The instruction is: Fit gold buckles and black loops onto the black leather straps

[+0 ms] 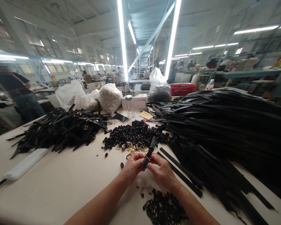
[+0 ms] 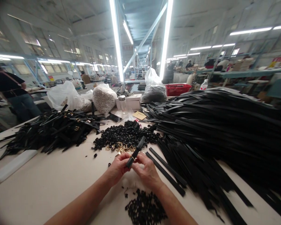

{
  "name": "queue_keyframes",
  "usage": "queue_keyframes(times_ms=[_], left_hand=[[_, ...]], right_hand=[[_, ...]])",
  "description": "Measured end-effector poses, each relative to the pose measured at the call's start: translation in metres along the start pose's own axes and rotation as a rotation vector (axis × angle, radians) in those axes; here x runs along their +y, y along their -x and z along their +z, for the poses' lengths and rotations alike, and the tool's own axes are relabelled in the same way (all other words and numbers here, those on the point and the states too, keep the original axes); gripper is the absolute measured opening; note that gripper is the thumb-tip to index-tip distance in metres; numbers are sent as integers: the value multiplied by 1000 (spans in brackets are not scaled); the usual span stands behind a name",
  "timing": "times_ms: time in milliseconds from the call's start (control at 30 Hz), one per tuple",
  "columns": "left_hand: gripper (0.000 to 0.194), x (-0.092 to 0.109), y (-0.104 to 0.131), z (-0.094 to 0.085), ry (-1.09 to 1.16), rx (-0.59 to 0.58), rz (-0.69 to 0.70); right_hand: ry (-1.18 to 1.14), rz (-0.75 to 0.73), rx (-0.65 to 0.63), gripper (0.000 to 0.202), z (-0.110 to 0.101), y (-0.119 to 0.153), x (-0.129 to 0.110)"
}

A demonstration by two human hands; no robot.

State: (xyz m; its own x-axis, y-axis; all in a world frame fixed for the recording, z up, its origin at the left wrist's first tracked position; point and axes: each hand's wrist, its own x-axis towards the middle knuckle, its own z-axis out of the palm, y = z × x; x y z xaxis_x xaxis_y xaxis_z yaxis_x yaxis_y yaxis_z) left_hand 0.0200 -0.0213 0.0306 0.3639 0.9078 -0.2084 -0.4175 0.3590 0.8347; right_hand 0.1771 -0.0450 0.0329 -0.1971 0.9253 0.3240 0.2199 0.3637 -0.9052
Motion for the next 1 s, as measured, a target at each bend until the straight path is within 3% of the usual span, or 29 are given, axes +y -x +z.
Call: queue_keyframes(times_ms=[233,400,567,667,833,933,1000], left_hand=[[23,-4,2,4,-241,-32,54],[31,-10,-2,6,-414,-30,132],[23,-11,-4,3,-504,-25,137],[25,11,-5,-6,-468,34,181],[36,78,-5,-37,-424,217,252],[32,102,-5,-53,-670,198,271],[25,102,-6,-61,-907,141,248]], right_hand=[[-245,130,78,37,6,1,3],[-242,177,132,39,7,2,3],[-212,191,174,40,2,0,13],[-248,233,205,42,-2,-2,19],[-304,313,173,46,-1,-2,20],[-256,293,122,40,2,-1,17],[-214,274,95,37,3,-1,15]])
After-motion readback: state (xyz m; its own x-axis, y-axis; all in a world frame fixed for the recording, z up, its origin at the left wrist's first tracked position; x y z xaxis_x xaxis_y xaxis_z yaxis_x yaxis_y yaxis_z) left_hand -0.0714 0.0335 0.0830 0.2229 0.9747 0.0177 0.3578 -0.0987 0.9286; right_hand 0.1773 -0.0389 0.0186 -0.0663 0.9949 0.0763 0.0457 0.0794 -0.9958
